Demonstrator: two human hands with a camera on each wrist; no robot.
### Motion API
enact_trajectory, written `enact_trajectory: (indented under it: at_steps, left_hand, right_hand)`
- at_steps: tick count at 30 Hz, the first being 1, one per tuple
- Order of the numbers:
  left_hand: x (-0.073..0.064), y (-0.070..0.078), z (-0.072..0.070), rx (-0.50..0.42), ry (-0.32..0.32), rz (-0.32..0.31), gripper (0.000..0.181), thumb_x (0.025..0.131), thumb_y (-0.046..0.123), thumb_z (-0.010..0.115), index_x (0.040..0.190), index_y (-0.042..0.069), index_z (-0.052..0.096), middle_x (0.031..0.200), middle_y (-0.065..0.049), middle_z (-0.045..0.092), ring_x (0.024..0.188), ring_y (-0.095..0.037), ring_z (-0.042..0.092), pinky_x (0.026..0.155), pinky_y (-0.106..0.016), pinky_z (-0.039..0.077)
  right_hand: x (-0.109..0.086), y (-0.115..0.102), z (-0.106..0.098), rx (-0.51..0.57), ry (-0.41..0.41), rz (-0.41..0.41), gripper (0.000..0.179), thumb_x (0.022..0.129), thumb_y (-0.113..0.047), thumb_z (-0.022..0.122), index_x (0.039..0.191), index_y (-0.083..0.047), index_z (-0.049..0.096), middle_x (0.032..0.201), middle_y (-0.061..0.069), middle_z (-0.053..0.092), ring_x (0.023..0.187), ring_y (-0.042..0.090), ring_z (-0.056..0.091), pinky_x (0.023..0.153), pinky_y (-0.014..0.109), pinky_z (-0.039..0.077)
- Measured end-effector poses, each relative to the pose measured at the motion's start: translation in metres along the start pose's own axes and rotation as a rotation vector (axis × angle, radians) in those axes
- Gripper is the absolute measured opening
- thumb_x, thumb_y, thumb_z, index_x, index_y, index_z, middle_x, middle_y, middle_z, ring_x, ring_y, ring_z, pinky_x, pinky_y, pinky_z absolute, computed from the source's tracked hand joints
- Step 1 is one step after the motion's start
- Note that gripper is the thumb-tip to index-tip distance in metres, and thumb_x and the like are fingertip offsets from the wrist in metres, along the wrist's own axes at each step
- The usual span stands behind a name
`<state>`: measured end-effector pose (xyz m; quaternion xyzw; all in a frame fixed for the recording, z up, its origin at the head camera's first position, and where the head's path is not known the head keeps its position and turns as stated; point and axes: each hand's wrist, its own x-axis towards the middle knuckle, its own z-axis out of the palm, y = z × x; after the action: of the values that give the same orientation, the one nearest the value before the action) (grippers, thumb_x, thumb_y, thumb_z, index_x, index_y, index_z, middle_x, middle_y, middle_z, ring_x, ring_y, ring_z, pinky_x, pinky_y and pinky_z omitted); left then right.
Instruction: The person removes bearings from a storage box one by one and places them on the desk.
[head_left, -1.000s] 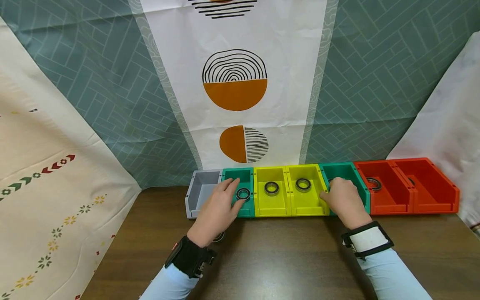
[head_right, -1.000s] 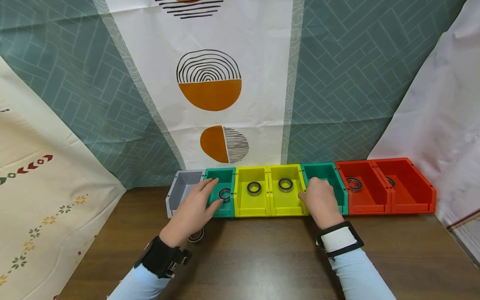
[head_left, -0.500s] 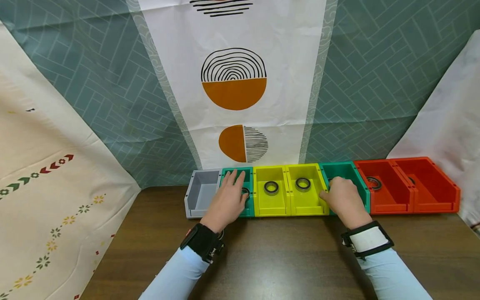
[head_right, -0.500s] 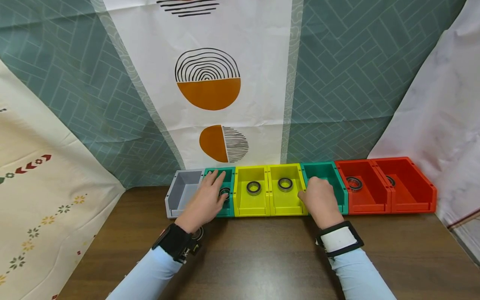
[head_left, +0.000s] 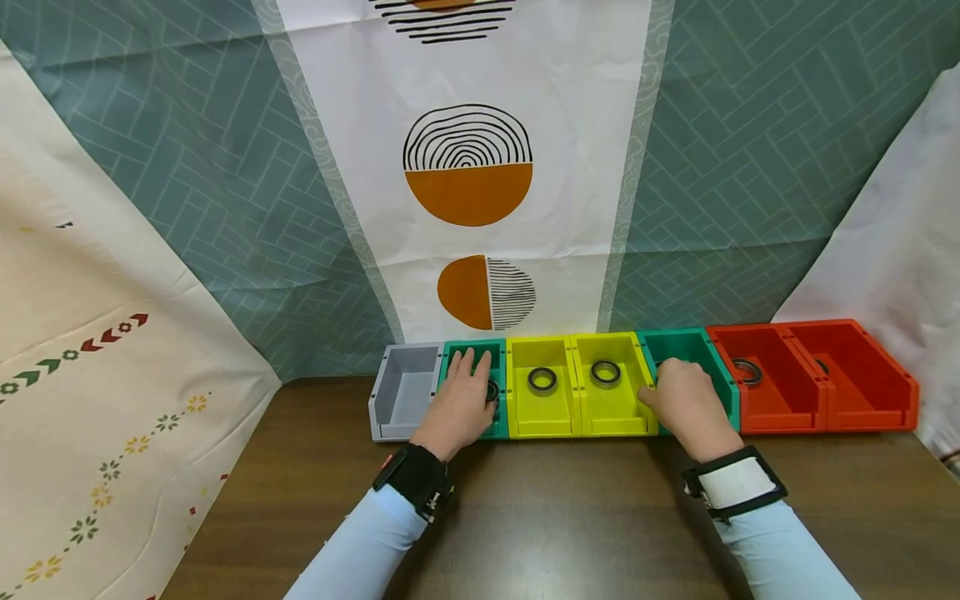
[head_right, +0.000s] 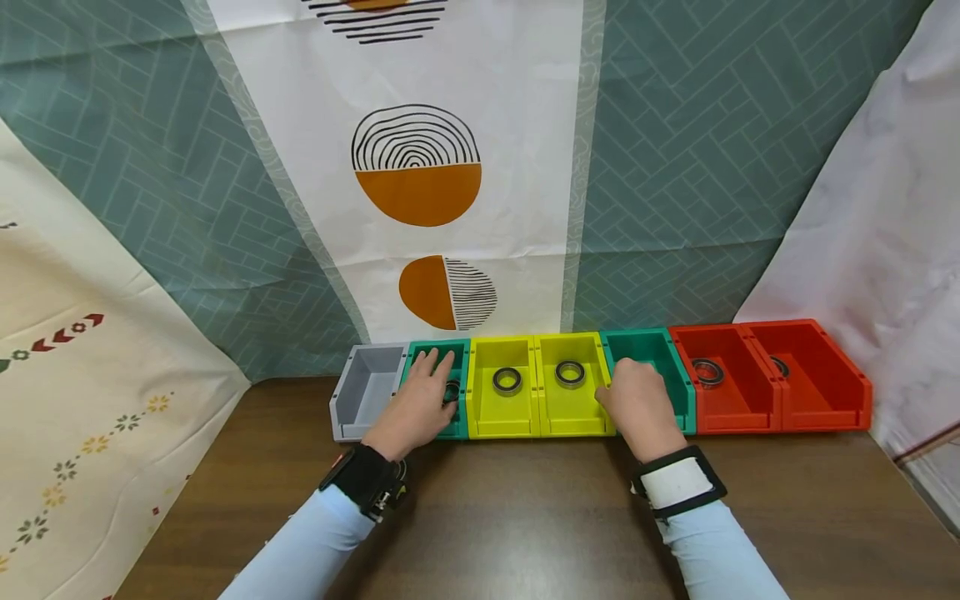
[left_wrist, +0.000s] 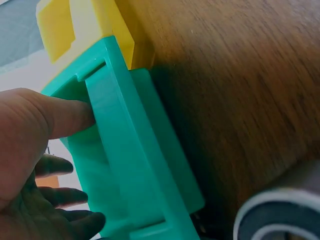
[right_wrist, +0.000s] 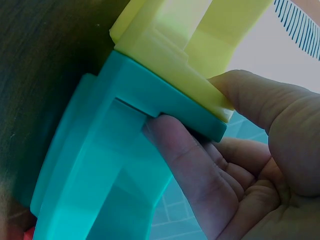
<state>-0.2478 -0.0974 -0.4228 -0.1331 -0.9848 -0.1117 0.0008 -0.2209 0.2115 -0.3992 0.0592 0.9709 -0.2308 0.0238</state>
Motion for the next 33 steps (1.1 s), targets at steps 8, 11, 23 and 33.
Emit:
enact_trajectory:
  at_steps: [8,11,23,33]
  left_hand:
    - [0.008,0.002,0.006,0.064,-0.048,0.034,0.075,0.088,0.03,0.061,0.149,0.013,0.022,0.151,-0.016,0.029,0.139,-0.038,0.027,0.109,-0.05,0.032]
    - [0.011,0.003,0.008,0.055,-0.095,0.03,0.073,0.089,0.029,0.059,0.149,0.012,0.021,0.151,-0.015,0.029,0.14,-0.038,0.026,0.11,-0.049,0.031]
    - [0.018,0.0,0.015,-0.011,-0.153,0.021,0.065,0.088,0.02,0.056,0.147,0.012,0.029,0.15,-0.011,0.033,0.14,-0.03,0.029,0.115,-0.044,0.023]
    - [0.017,0.002,0.015,-0.044,-0.187,-0.021,0.053,0.086,0.013,0.056,0.138,0.012,0.045,0.141,-0.009,0.046,0.123,-0.023,0.047,0.105,-0.041,0.039]
  right_hand:
    - [0.0,-0.001,0.001,-0.021,-0.003,0.004,0.026,0.086,-0.022,0.06,0.079,0.003,0.057,0.061,0.009,0.046,0.054,0.021,0.049,0.046,0.025,0.041]
    - [0.0,-0.003,0.001,-0.027,-0.012,0.01,0.027,0.086,-0.021,0.06,0.083,0.005,0.057,0.063,0.011,0.048,0.056,0.022,0.05,0.047,0.025,0.041]
    - [0.0,-0.006,0.0,-0.04,-0.045,0.029,0.032,0.087,-0.022,0.061,0.094,0.009,0.056,0.066,0.012,0.049,0.058,0.022,0.051,0.048,0.025,0.042]
    - [0.0,-0.006,0.001,-0.044,-0.034,0.031,0.029,0.087,-0.022,0.061,0.09,0.007,0.056,0.064,0.011,0.047,0.058,0.022,0.05,0.048,0.025,0.041]
